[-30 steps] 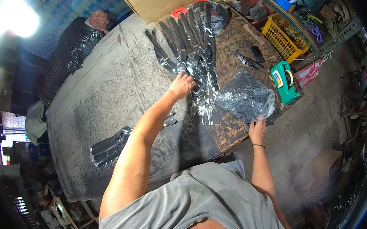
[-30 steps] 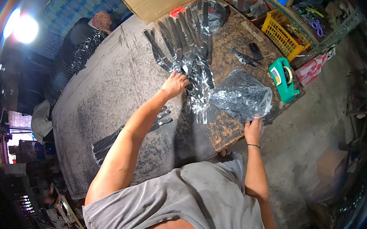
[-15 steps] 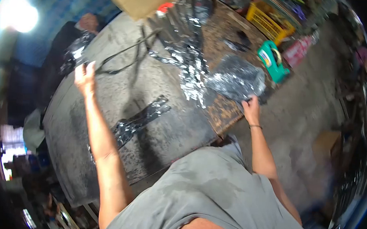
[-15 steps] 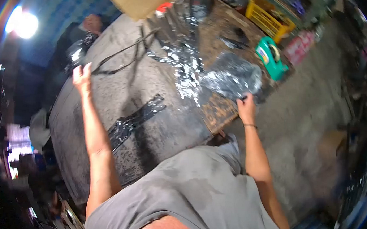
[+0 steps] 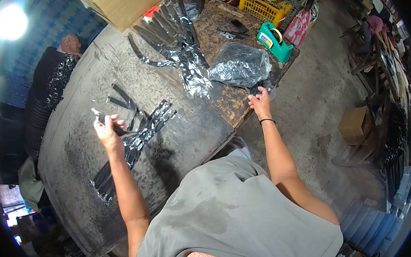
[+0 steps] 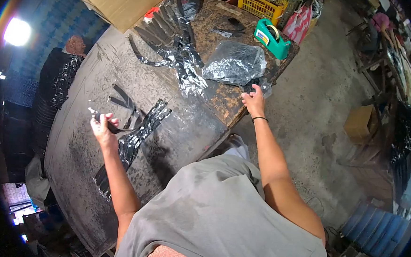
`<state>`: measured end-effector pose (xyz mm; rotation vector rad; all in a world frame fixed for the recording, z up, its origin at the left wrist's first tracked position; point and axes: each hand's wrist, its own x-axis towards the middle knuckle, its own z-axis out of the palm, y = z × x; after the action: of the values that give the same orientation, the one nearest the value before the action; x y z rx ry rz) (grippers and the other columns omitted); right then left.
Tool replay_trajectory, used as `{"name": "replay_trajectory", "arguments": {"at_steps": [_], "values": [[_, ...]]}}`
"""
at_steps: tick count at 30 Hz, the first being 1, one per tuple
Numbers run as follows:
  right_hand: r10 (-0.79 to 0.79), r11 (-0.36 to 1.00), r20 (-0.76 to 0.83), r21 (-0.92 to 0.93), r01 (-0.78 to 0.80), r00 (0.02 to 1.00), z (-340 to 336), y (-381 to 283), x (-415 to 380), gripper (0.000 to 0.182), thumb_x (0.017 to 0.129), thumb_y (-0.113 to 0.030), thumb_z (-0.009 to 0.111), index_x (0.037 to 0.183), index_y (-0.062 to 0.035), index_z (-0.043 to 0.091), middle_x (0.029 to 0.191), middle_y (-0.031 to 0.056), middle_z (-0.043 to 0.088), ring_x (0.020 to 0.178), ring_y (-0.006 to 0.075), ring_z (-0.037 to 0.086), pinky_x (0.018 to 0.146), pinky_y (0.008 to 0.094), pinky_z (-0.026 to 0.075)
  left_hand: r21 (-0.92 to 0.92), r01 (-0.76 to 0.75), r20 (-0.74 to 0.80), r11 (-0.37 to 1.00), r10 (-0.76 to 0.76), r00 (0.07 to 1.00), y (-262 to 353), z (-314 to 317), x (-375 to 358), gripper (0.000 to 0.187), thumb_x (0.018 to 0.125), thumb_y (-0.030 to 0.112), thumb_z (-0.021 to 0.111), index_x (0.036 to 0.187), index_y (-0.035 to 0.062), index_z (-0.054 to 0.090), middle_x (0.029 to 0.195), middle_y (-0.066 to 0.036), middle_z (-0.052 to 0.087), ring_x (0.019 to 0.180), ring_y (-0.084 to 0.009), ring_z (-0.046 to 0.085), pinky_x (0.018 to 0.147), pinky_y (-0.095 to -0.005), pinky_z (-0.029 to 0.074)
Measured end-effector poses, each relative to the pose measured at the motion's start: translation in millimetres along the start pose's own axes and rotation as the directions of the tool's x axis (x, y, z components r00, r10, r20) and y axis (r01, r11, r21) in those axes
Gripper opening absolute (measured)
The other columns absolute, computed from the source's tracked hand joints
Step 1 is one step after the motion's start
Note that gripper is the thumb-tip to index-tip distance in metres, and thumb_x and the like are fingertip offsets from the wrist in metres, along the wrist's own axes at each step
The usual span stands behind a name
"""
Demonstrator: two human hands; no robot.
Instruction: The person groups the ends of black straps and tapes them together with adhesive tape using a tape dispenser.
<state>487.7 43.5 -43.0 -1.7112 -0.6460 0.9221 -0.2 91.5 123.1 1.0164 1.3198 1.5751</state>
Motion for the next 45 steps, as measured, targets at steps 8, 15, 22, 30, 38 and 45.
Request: {"name": "replay_trajectory", "arguments": {"at_steps": [8, 15, 22, 30, 38, 45], "values": [[0.062, 0.996, -0.107, -0.062, -0.069, 0.992, 9, 7, -40, 0.035, 0.094, -0.009, 0.043, 0.128, 0.0001, 0.044, 0.076, 0.0076, 0.059, 0.054, 0.0134, 0.057, 0.046, 0.0262, 0.047, -0.156, 0.177, 0.132, 0.972, -0.157, 0.979, -28, 5, -57, 0.029, 0.099, 0.034, 0.045, 0.112, 0.0084, 0.039, 0.087, -0.013, 0.061, 0.059, -0.0191, 0.062, 0.052, -0.031, 0.051], [0.199, 0.932, -0.053, 0.32, -0.172, 0.978, 2, 21, -32, 0.017, 0.094, -0.023, 0.049, 0.103, -0.0093, 0.048, 0.062, 0.0001, 0.042, 0.045, 0.0132, 0.046, 0.037, 0.0269, 0.036, -0.207, 0.196, 0.266, 0.958, -0.138, 0.954, -17, 55, -51, 0.031, 0.094, 0.021, 0.058, 0.117, 0.006, 0.043, 0.092, -0.017, 0.062, 0.073, -0.0267, 0.066, 0.065, -0.0385, 0.056], [0.327, 0.824, 0.21, 0.415, -0.387, 0.921, 25, 3, -67, 0.013, 0.093, -0.022, 0.054, 0.095, -0.0118, 0.048, 0.067, -0.0008, 0.044, 0.053, 0.0111, 0.049, 0.044, 0.0252, 0.043, -0.189, 0.042, 0.242, 0.981, 0.005, 0.97, 29, 53, -2, 0.025, 0.092, 0.015, 0.058, 0.111, 0.0033, 0.047, 0.096, -0.014, 0.064, 0.083, -0.0222, 0.066, 0.075, -0.0349, 0.055], [-0.053, 0.984, 0.059, 0.17, 0.042, 0.997, 75, 2, -75, 0.028, 0.091, -0.032, 0.06, 0.079, -0.0122, 0.046, 0.069, -0.0029, 0.045, 0.046, 0.006, 0.039, 0.042, 0.0218, 0.04, 0.268, -0.409, 0.127, 0.873, 0.389, 0.913, 84, 6, 57, 0.016, 0.088, 0.012, 0.062, 0.098, -0.0008, 0.062, 0.085, -0.007, 0.069, 0.08, -0.0123, 0.065, 0.075, -0.0257, 0.051], [-0.556, 0.83, 0.554, 0.401, 0.388, 0.619, 197, -153, -132, 0.026, 0.098, -0.022, 0.053, 0.114, -0.0038, 0.062, 0.079, -0.0022, 0.056, 0.05, 0.0009, 0.042, 0.044, 0.0178, 0.038, 0.109, -0.264, 0.135, 0.958, 0.249, 0.959, 130, 39, 41, 0.017, 0.088, 0.013, 0.064, 0.099, 0.0025, 0.057, 0.084, -0.005, 0.064, 0.055, -0.0079, 0.055, 0.042, -0.0214, 0.045], [-0.512, 0.855, 0.74, 0.388, 0.346, 0.437, 262, -210, -186, 0.025, 0.093, -0.03, 0.059, 0.096, -0.0048, 0.062, 0.068, -0.0045, 0.055, 0.046, 0.0027, 0.043, 0.04, 0.0204, 0.034, -0.174, -0.117, 0.139, 0.978, 0.142, 0.98, 90, 53, 3, 0.025, 0.089, 0.013, 0.063, 0.108, -0.0008, 0.054, 0.092, -0.012, 0.068, 0.073, -0.0129, 0.065, 0.052, -0.0204, 0.047]]}}
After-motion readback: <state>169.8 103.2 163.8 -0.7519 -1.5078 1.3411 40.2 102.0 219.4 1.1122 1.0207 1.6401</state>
